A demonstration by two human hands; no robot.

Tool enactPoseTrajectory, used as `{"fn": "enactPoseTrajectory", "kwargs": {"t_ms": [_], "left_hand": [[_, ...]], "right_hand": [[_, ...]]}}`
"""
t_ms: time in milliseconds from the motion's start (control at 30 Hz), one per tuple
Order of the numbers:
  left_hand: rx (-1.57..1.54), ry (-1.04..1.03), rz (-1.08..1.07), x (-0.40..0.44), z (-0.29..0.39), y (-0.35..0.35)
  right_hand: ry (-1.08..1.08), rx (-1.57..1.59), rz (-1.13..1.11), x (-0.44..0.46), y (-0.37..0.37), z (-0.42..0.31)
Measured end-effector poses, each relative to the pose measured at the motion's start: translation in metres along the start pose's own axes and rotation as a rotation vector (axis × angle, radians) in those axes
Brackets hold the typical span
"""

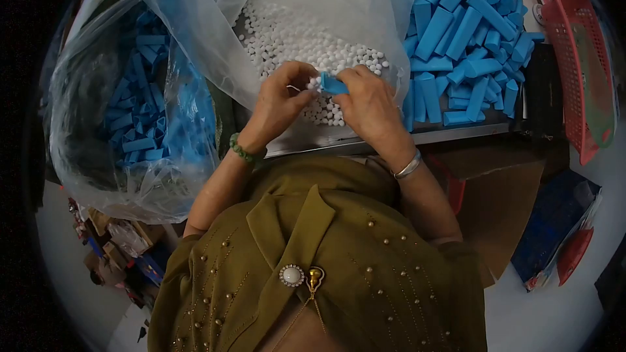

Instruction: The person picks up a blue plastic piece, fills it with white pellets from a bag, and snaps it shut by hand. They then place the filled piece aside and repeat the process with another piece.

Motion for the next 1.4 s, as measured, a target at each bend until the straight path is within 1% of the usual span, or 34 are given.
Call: {"fn": "enactPoseTrajectory", "kwargs": {"t_ms": [33, 67, 100, 133, 167, 200, 233, 267, 300, 333, 400, 533, 600, 667, 733, 800, 833, 867, 967, 1000, 1067, 1133, 1167, 1233, 1267, 1333, 1367, 1400], "left_hand": [[-0.003, 0.001, 0.000, -0.001, 0.003, 0.001], [-0.120, -0.003, -0.029, -0.003, 0.007, 0.003], [-0.238, -0.007, -0.057, -0.005, 0.013, 0.006], [-0.239, -0.006, -0.057, -0.008, 0.021, 0.009], [-0.174, -0.100, -0.037, -0.010, 0.031, 0.014], [-0.107, -0.194, -0.018, -0.013, 0.040, 0.017], [-0.106, -0.194, -0.019, -0.015, 0.046, 0.021], [-0.011, -0.257, 0.011, -0.017, 0.052, 0.024], [0.084, -0.320, 0.041, -0.018, 0.057, 0.026], [0.085, -0.321, 0.040, -0.018, 0.060, 0.027], [0.230, -0.482, 0.129, -0.021, 0.067, 0.027], [0.295, -0.510, 0.167, -0.023, 0.072, 0.022], [0.325, -0.572, 0.202, -0.024, 0.074, 0.020], [0.293, -0.569, 0.209, -0.026, 0.077, 0.020], [0.260, -0.564, 0.215, -0.026, 0.077, 0.022], [0.205, -0.528, 0.261, -0.024, 0.069, 0.032], [0.142, -0.404, 0.164, -0.024, 0.065, 0.035], [0.144, -0.407, 0.165, -0.023, 0.063, 0.035], [-0.212, -0.387, -0.097, -0.019, 0.045, 0.025], [-0.211, -0.391, -0.093, -0.020, 0.044, 0.022], [-0.586, -0.204, -0.226, -0.024, 0.041, 0.013], [-0.613, -0.178, -0.232, -0.027, 0.038, 0.014], [-0.637, -0.147, -0.242, -0.028, 0.037, 0.014], [-0.623, -0.155, -0.220, -0.028, 0.036, 0.013], [-0.605, -0.157, -0.202, -0.029, 0.036, 0.013], [-0.620, -0.127, -0.180, -0.031, 0.036, 0.010], [-0.632, -0.095, -0.162, -0.031, 0.036, 0.009], [-0.634, -0.098, -0.160, -0.031, 0.035, 0.010]], "right_hand": [[0.028, 0.073, 0.043, 0.000, 0.001, 0.000], [0.027, 0.073, 0.041, 0.000, 0.002, -0.002], [-0.024, 0.169, 0.052, 0.001, 0.004, -0.005], [-0.076, 0.264, 0.064, 0.001, 0.004, -0.006], [-0.077, 0.264, 0.064, 0.002, 0.003, -0.007], [-0.101, 0.385, 0.111, 0.002, 0.002, -0.007], [-0.126, 0.506, 0.159, 0.002, 0.001, -0.007], [-0.127, 0.507, 0.161, 0.003, 0.000, -0.009], [-0.143, 0.599, 0.196, 0.004, -0.001, -0.010], [-0.157, 0.691, 0.231, 0.005, -0.002, -0.011], [-0.148, 0.670, 0.226, 0.005, 0.000, -0.013], [-0.126, 0.643, 0.222, 0.007, 0.002, -0.017], [-0.136, 0.651, 0.228, 0.006, 0.003, -0.018], [-0.146, 0.658, 0.234, 0.005, 0.004, -0.018], [-0.138, 0.744, 0.263, 0.005, 0.004, -0.019], [-0.112, 0.729, 0.262, 0.004, 0.007, -0.019], [-0.086, 0.714, 0.259, 0.004, 0.009, -0.020], [-0.083, 0.713, 0.261, 0.004, 0.010, -0.022], [-0.054, 0.783, 0.308, 0.005, 0.013, -0.029], [-0.041, 0.798, 0.310, 0.005, 0.014, -0.033], [-0.024, 0.810, 0.310, 0.004, 0.017, -0.037], [-0.159, 1.019, 0.199, 0.002, 0.017, -0.036], [-0.154, 1.015, 0.195, 0.002, 0.018, -0.036], [-0.183, 1.127, 0.179, 0.003, 0.018, -0.037], [-0.180, 1.124, 0.174, 0.002, 0.015, -0.036], [-0.118, 0.984, 0.183, 0.001, 0.010, -0.035], [-0.116, 0.982, 0.179, 0.001, 0.011, -0.034], [-0.147, 1.104, 0.157, 0.002, 0.012, -0.033]]}}
Point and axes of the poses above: each hand's wrist, its own x-axis towards the middle knuckle, its own y-axis out of the back of the hand, z = x × y, the point moved 2 cm from there along x, towards the middle knuckle, and after that the axes turned 12 degrees about y, right-handed, at the moved point
